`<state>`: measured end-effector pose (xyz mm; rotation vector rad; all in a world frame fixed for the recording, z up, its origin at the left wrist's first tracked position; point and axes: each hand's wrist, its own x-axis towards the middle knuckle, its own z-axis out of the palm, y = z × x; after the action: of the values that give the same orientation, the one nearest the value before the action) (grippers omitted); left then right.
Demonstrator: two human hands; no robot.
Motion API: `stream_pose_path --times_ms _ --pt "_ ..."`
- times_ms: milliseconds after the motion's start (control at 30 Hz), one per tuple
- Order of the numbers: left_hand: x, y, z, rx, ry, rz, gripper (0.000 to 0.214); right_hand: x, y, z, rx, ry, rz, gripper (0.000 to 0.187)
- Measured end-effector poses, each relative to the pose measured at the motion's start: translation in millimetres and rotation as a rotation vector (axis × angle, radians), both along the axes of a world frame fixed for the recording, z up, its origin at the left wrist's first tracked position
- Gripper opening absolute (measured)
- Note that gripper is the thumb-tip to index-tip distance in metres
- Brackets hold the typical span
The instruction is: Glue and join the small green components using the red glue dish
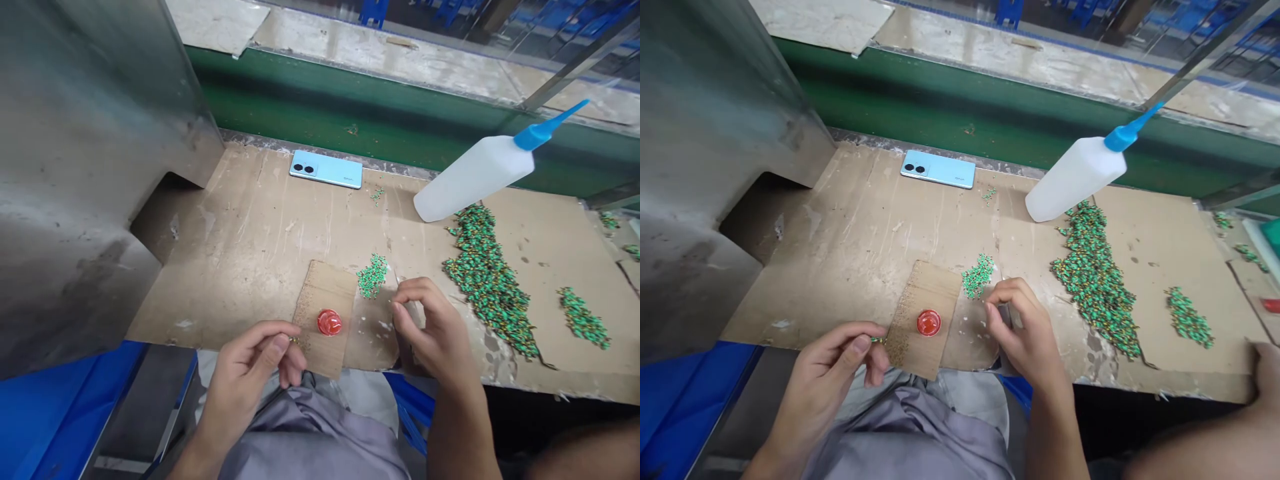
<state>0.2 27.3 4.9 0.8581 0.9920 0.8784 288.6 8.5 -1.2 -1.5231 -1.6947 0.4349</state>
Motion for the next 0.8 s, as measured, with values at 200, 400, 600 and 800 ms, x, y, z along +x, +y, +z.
stream_pose_path --times_ms 200,400,600,800 --pt "19.3 -10.8 18.2 -0.043 -0.084 -0.205 0.024 -53.7 -14.8 18.5 0.177 0.256 0.281 0.022" --pt "27.2 -10.2 24.2 -0.047 0.01 -0.287 0.021 -70.9 -9.3 21.0 0.218 0.229 0.367 0.024" --pt "28.8 -6.5 25.1 -0.038 0.033 -0.21 0.011 -69.0 -12.0 13.6 0.207 0.303 0.361 0.028" --pt "29.8 -4.3 24.7 -0.048 0.03 -0.181 0.014 -69.5 -14.8 9.0 0.186 0.361 0.391 0.027"
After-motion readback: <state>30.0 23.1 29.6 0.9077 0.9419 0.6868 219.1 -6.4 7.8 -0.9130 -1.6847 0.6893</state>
